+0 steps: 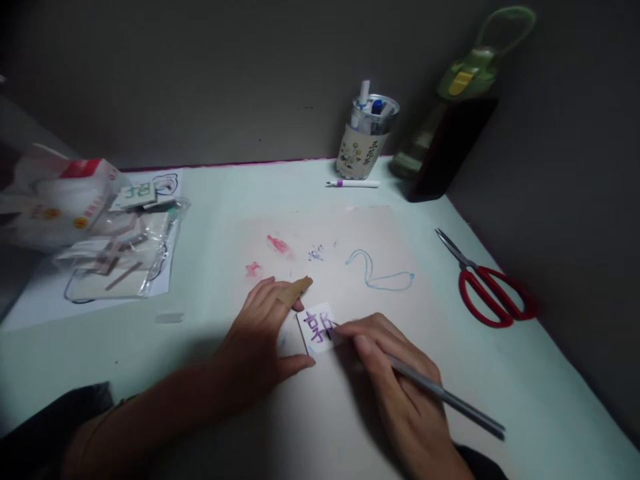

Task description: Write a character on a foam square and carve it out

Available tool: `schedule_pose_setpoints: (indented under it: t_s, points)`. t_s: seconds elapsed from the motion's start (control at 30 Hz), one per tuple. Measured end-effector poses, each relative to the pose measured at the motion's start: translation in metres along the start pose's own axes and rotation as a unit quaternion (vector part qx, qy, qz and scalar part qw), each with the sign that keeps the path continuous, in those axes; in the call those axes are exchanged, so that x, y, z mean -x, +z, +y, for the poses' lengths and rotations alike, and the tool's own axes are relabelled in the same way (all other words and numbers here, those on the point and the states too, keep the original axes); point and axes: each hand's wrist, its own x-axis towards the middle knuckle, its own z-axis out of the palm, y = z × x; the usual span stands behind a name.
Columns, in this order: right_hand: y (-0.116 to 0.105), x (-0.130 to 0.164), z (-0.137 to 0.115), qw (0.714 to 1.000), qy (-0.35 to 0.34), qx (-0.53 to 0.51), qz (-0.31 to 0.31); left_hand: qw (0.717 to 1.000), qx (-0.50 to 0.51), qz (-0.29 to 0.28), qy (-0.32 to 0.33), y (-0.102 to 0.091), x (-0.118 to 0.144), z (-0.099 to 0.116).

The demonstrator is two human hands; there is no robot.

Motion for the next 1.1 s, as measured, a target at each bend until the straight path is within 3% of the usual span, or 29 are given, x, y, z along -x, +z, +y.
schedule_pose_setpoints:
  t_s: [0.23,0.37,0.67,0.9,1.1]
  points:
    - [0.016,-0.01,0.002,0.998,0.051,-0.036,-0.002,0.997,0.069,-0.013,0.006,-0.001,0.003,-0.004]
    - [0.016,-0.008,0.004,0.996,0.069,-0.047,-0.01,0.996,0.09,-0.013,0.018,-0.001,0.006,-0.006]
    - [0.014,-0.007,0.0,0.996,0.072,-0.036,0.033,0.996,0.089,-0.016,0.018,0.0,0.008,-0.009]
    - [0.014,-0.003,0.003,0.994,0.087,-0.058,0.022,0.995,0.095,-0.013,0.016,-0.001,0.007,-0.008]
    - [0.017,0.001,0.006,0.993,0.075,-0.088,-0.026,0.994,0.106,-0.011,0.024,-0.001,0.006,-0.009]
